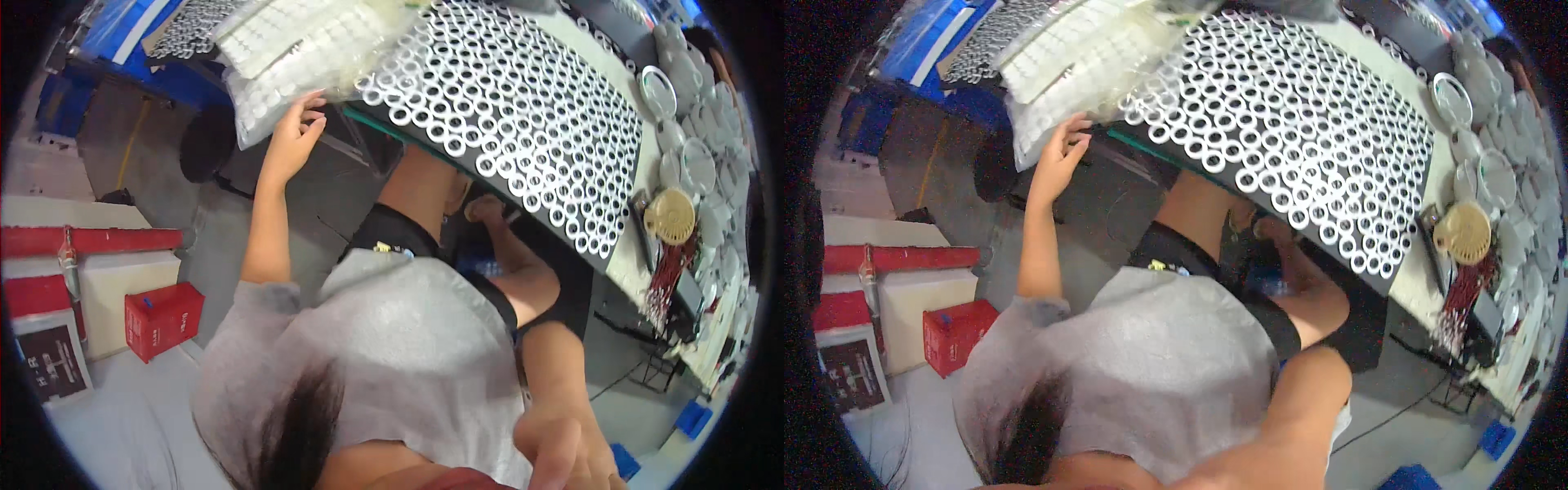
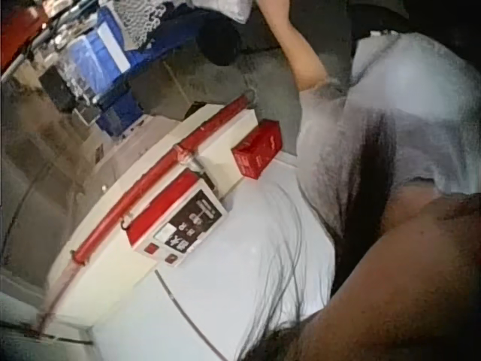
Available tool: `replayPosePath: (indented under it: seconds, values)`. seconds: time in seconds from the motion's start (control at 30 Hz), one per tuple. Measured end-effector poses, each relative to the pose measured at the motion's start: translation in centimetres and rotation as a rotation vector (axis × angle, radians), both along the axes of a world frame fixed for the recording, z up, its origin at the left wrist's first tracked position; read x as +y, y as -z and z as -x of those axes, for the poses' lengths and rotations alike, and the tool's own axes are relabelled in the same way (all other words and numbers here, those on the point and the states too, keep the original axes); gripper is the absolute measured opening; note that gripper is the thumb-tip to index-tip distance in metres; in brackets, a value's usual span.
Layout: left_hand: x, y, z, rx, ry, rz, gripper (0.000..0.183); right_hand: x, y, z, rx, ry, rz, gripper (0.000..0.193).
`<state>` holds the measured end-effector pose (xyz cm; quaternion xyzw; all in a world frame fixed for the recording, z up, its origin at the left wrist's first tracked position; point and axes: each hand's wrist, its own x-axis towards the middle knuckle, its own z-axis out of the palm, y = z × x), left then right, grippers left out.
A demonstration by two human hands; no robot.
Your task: The person sits at a workbench and repeatedly picks up small white circular components from a perforated sheet. They place these components into a black tray filled with similar items. The person handles the components one by one, transferring them from the sheet to the tray.
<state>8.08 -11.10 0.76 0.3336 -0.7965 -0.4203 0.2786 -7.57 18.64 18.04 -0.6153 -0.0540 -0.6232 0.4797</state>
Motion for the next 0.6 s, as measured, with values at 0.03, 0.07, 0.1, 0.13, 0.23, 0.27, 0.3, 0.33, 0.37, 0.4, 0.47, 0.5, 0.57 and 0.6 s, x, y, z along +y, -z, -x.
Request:
replayPosePath:
  seconds: [0.03, 0.07, 0.1, 0.13, 0.23, 0.27, 0.3, 0.33, 0.37, 0.4, 0.47, 0.5, 0.57, 0.6]
  values:
    - [-0.3, -0.8, 0.0, 0.076, 0.016, -0.069, 0.043, 0.4, -0.1, 0.3, -0.002, -0.007, -0.005, 0.035]
    - [-0.8, -1.8, 0.1, 0.154, 0.037, -0.137, 0.045, 0.5, -0.4, 0.8, 0.001, -0.017, -0.005, 0.035]
    - [-1.2, -2.5, 0.3, 0.161, 0.067, -0.199, 0.042, 0.9, -0.5, 1.2, 0.006, -0.014, -0.015, 0.036]
    - [-1.9, -2.7, 0.5, 0.231, 0.067, -0.239, 0.038, 1.1, -0.6, 1.5, 0.013, -0.012, -0.021, 0.036]
    - [-3.8, -2.4, 1.7, 0.452, 0.097, -0.355, 0.023, 1.7, -0.3, 2.1, 0.046, -0.003, -0.046, 0.039]
    - [-4.5, -1.9, 2.5, 0.411, 0.11, -0.259, 0.022, 1.9, 1.0, 2.0, -0.046, 0.033, 0.038, 0.034]
    - [-5.0, -0.8, 3.0, 0.37, 0.105, -0.159, 0.021, 2.1, 3.4, 1.8, -0.14, 0.051, 0.121, 0.031]
    - [-5.4, -0.1, 3.9, 0.327, 0.114, -0.065, 0.021, 3.1, 3.7, 1.7, -0.17, 0.14, 0.078, 0.027]
    - [-5.6, 0.8, 4.8, 0.311, 0.069, 0.021, 0.017, 4.0, 4.1, 1.6, -0.197, 0.227, 0.034, 0.024]
    - [-5.0, 0.7, 5.5, 0.188, 0.032, 0.04, 0.018, 5.5, 4.3, 1.7, -0.158, 0.373, -0.132, 0.02]
    - [-3.7, 0.0, 5.5, -0.059, -0.065, 0.075, 0.019, 7.1, 8.0, 3.0, -0.164, 0.579, -0.147, 0.033]
    - [-4.4, 1.5, 5.7, 0.019, -0.047, 0.277, 0.023, 7.7, 9.6, 2.5, -0.251, 0.72, -0.225, 0.034]
    - [-3.5, 0.7, 6.1, 0.005, -0.066, 0.385, 0.024, 9.2, 11.9, 1.9, -0.352, 0.925, -0.393, 0.036]
    - [-3.1, 0.6, 6.1, -0.004, -0.078, 0.435, 0.025, 10.2, 12.8, 1.8, -0.365, 0.985, -0.485, 0.037]
